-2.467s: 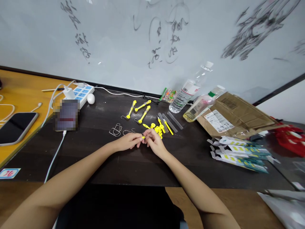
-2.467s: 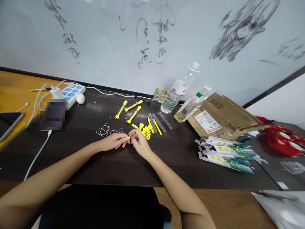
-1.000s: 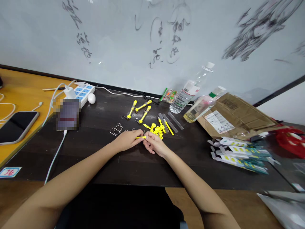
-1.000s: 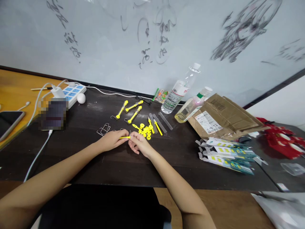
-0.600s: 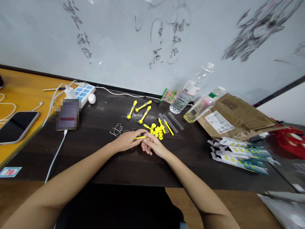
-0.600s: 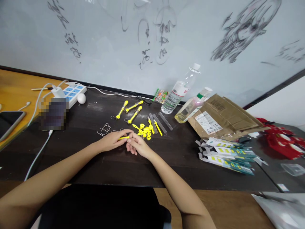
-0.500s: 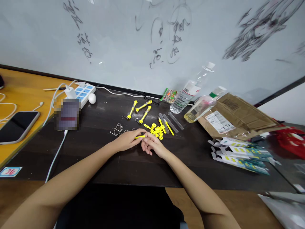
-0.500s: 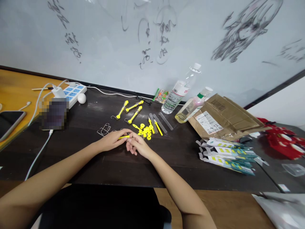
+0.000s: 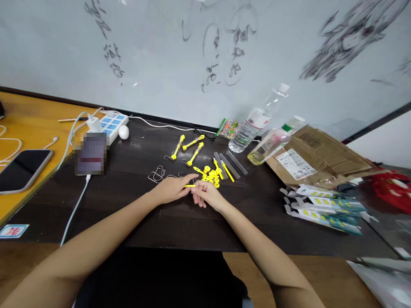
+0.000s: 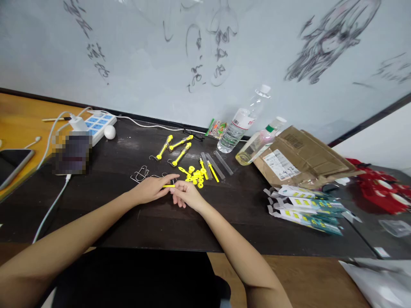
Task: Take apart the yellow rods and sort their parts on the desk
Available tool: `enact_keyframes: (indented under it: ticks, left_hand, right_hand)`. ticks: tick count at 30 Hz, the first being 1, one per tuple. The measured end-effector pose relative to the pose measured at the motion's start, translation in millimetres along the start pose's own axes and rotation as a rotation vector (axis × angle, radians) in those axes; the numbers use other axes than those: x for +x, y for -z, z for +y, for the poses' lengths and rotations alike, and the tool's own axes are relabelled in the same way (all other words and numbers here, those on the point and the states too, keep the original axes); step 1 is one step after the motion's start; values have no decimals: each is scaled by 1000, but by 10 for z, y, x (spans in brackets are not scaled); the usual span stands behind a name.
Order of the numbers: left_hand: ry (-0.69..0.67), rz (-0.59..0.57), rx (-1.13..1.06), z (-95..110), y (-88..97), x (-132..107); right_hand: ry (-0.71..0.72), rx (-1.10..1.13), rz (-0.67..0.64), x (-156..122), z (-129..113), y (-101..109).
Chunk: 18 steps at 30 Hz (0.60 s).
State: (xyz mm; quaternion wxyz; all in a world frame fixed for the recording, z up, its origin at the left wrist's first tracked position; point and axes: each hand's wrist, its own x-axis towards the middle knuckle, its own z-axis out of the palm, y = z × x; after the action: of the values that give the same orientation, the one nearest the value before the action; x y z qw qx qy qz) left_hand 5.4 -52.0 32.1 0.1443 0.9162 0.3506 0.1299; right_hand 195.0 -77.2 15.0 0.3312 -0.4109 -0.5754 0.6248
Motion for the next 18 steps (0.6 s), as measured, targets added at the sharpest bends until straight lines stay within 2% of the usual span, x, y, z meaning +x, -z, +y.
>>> enact_keyframes:
  ticks: [5,9,15,18]
  left_hand:
    - [3,-14,57,3,3,4]
    - [31,3,87,6,-2,14]
    - [13,3,65,49,-18,3]
    - [-10,-2,49,60,-37,-6]
  right_hand:
    - [26,-111,104,10,23,-11]
    - [27,-79,160,18,40,-56]
    - [-84,104,-35,-3,31,-55]
    - [-93,99,-60,-13,27,-34]
